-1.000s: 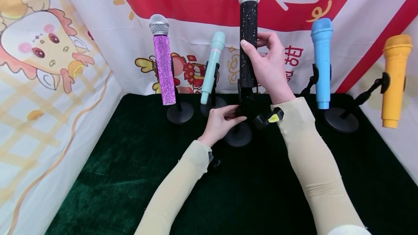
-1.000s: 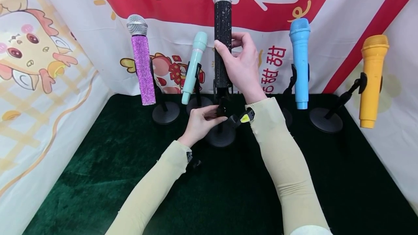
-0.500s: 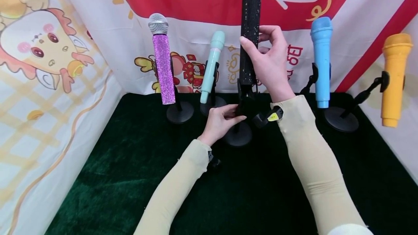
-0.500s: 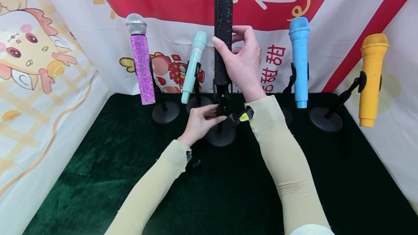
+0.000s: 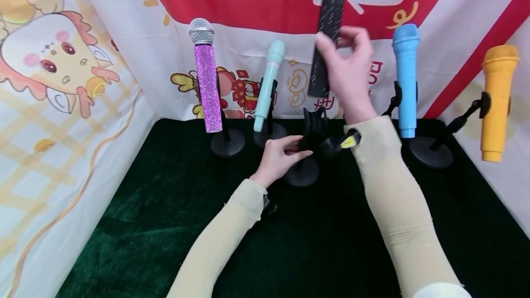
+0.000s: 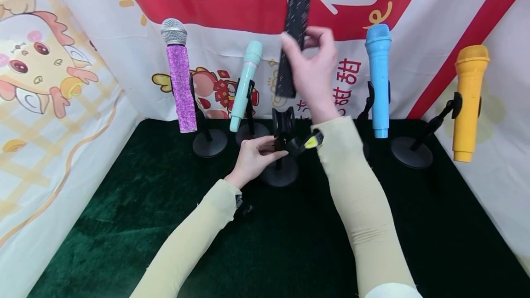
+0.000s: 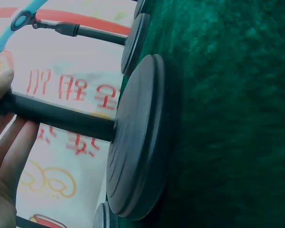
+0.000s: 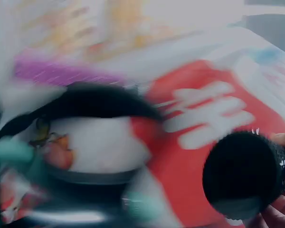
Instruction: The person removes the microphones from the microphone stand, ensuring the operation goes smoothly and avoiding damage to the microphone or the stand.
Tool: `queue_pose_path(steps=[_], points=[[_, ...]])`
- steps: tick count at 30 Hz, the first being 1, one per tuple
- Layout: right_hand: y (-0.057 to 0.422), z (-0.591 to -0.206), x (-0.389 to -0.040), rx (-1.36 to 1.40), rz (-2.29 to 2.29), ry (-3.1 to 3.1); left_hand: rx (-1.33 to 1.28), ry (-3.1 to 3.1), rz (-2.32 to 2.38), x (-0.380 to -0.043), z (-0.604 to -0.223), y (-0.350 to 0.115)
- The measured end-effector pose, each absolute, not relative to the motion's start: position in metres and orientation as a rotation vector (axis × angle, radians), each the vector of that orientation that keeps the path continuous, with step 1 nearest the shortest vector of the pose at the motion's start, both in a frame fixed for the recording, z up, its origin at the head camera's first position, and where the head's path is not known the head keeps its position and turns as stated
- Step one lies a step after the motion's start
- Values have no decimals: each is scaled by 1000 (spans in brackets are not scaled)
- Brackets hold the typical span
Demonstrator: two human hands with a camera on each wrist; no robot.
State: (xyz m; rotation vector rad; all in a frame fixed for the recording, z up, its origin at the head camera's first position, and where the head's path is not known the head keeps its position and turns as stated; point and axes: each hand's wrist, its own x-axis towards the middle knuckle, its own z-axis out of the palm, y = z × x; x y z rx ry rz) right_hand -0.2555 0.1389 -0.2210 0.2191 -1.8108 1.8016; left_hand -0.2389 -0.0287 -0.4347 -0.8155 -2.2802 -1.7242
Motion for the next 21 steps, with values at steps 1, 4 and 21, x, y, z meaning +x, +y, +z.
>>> queue_pose_path(steps=[1, 4, 21], points=[[143, -214, -254, 196, 1843, -1769, -830, -2274, -1737, -238, -435, -28], [158, -193, -250, 147, 1947, -1648, -858, -2260, -1768, -237, -434, -25], [194, -226, -239, 40, 1994, -1727, -840, -2245, -1741, -236, -436, -30]])
